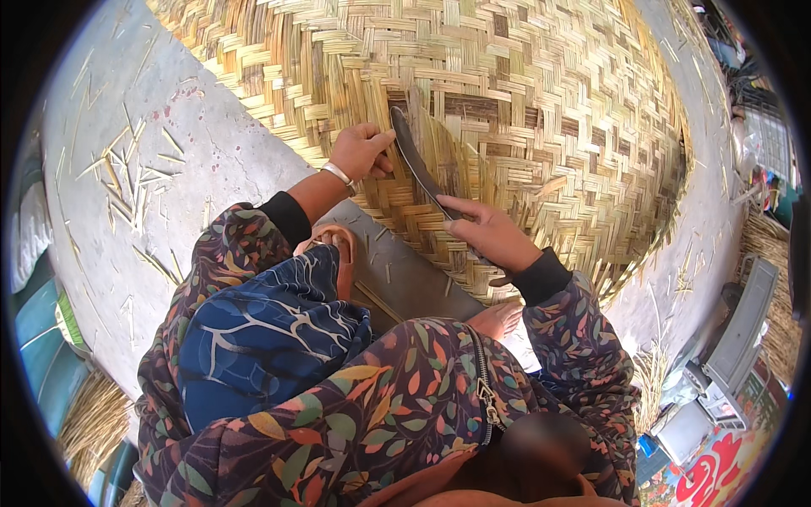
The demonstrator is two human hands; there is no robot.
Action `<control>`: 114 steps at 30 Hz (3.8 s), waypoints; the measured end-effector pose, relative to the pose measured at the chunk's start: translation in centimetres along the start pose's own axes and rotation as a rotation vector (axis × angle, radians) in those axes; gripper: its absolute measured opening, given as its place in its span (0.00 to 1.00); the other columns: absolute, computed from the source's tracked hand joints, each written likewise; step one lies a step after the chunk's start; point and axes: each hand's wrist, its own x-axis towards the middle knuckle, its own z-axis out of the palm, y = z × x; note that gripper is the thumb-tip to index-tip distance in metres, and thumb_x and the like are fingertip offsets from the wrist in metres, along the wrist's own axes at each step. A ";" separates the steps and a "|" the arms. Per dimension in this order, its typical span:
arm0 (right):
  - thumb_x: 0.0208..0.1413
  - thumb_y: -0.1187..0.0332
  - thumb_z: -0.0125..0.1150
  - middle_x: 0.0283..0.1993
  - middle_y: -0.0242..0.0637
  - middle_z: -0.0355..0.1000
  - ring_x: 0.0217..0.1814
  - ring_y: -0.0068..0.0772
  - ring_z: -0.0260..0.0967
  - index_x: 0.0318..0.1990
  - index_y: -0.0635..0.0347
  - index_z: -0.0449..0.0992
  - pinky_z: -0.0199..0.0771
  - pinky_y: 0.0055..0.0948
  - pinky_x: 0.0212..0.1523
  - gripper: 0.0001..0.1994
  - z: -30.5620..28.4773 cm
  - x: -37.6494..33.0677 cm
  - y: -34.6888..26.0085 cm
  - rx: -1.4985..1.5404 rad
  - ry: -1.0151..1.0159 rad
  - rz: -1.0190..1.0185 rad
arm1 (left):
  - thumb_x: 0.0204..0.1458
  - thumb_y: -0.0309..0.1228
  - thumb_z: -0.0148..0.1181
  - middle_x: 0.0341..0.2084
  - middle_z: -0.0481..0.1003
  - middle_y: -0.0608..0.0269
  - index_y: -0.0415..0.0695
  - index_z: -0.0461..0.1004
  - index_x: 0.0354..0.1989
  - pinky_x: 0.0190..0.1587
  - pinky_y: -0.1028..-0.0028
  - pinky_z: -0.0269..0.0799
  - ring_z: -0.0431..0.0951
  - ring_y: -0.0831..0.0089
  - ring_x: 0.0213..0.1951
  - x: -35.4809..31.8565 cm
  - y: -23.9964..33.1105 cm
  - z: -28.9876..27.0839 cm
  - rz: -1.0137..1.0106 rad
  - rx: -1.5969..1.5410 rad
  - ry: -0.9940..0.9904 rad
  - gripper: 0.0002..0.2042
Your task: The person is weaving a large basket using dried palm leaves. They use a knife to trim and adjust the leaves, ensuring a tight weave. The person is sitting on the floor, working on the basket from a first-person perspective.
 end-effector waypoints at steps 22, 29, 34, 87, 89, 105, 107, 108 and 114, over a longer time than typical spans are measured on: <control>0.51 0.53 0.55 0.30 0.49 0.76 0.33 0.53 0.75 0.62 0.48 0.68 0.73 0.48 0.38 0.29 3.3 4.4 0.8 -0.635 0.391 -0.090 | 0.55 0.42 0.62 0.17 0.70 0.70 0.46 0.73 0.29 0.14 0.77 0.61 0.72 0.77 0.14 0.3 0.7 0.7 -0.197 -0.164 -0.046 0.13; 0.51 0.52 0.55 0.31 0.51 0.75 0.34 0.54 0.74 0.64 0.41 0.65 0.73 0.46 0.38 0.30 3.8 5.1 0.6 -0.681 0.366 -0.037 | 0.55 0.40 0.61 0.17 0.70 0.69 0.45 0.72 0.29 0.13 0.76 0.63 0.75 0.75 0.16 2.4 0.9 0.9 -0.302 -0.175 0.012 0.11; 0.51 0.53 0.56 0.31 0.51 0.76 0.34 0.55 0.74 0.64 0.41 0.65 0.74 0.48 0.38 0.30 3.9 5.2 0.8 -0.687 0.387 -0.061 | 0.53 0.44 0.64 0.20 0.75 0.57 0.34 0.75 0.30 0.16 0.70 0.70 0.80 0.67 0.19 1.3 2.6 0.2 -0.177 0.153 -0.042 0.20; 0.61 0.51 0.47 0.25 0.47 0.72 0.28 0.50 0.73 0.69 0.28 0.53 0.72 0.48 0.28 0.27 -7.5 3.0 2.0 -1.182 0.144 -0.071 | 0.55 0.38 0.55 0.28 0.80 0.57 0.44 0.79 0.29 0.35 0.62 0.75 0.81 0.57 0.33 6.6 9.1 2.4 0.622 1.853 -0.256 0.12; 0.62 0.51 0.47 0.23 0.47 0.71 0.25 0.51 0.72 0.68 0.29 0.55 0.71 0.48 0.28 0.27 -7.6 3.2 2.6 -1.157 0.162 -0.126 | 0.58 0.43 0.52 0.30 0.80 0.55 0.43 0.80 0.32 0.37 0.60 0.75 0.81 0.56 0.36 6.4 8.8 2.2 0.490 1.750 -0.245 0.16; 0.62 0.50 0.50 0.22 0.45 0.71 0.21 0.47 0.70 0.68 0.33 0.58 0.69 0.45 0.22 0.26 -7.3 1.7 2.0 -1.258 0.217 -0.252 | 0.53 0.36 0.55 0.30 0.79 0.58 0.51 0.81 0.36 0.42 0.63 0.74 0.79 0.59 0.36 -5.0 -1.0 3.1 0.751 1.028 -1.059 0.09; 0.60 0.50 0.53 0.22 0.41 0.69 0.19 0.43 0.69 0.67 0.32 0.58 0.68 0.40 0.18 0.27 -7.1 0.0 1.8 -1.357 0.236 -0.299 | 0.53 0.38 0.55 0.33 0.79 0.61 0.53 0.80 0.39 0.41 0.64 0.75 0.79 0.61 0.36 -4.9 4.1 2.1 0.512 1.163 -0.818 0.10; 0.60 0.50 0.53 0.22 0.41 0.69 0.19 0.43 0.69 0.67 0.32 0.58 0.68 0.40 0.18 0.28 -7.1 -0.8 1.7 -1.379 0.231 -0.300 | 0.53 0.38 0.56 0.35 0.78 0.62 0.54 0.79 0.40 0.40 0.64 0.75 0.78 0.61 0.37 -4.4 6.8 2.2 0.370 1.242 -0.707 0.10; 0.60 0.51 0.53 0.25 0.41 0.69 0.19 0.42 0.69 0.67 0.32 0.58 0.68 0.40 0.19 0.28 -7.0 -1.1 0.7 -1.411 0.239 -0.353 | 0.59 0.45 0.50 0.43 0.73 0.59 0.51 0.72 0.48 0.40 0.60 0.74 0.78 0.59 0.40 4.4 9.8 0.5 1.059 1.708 -0.237 0.15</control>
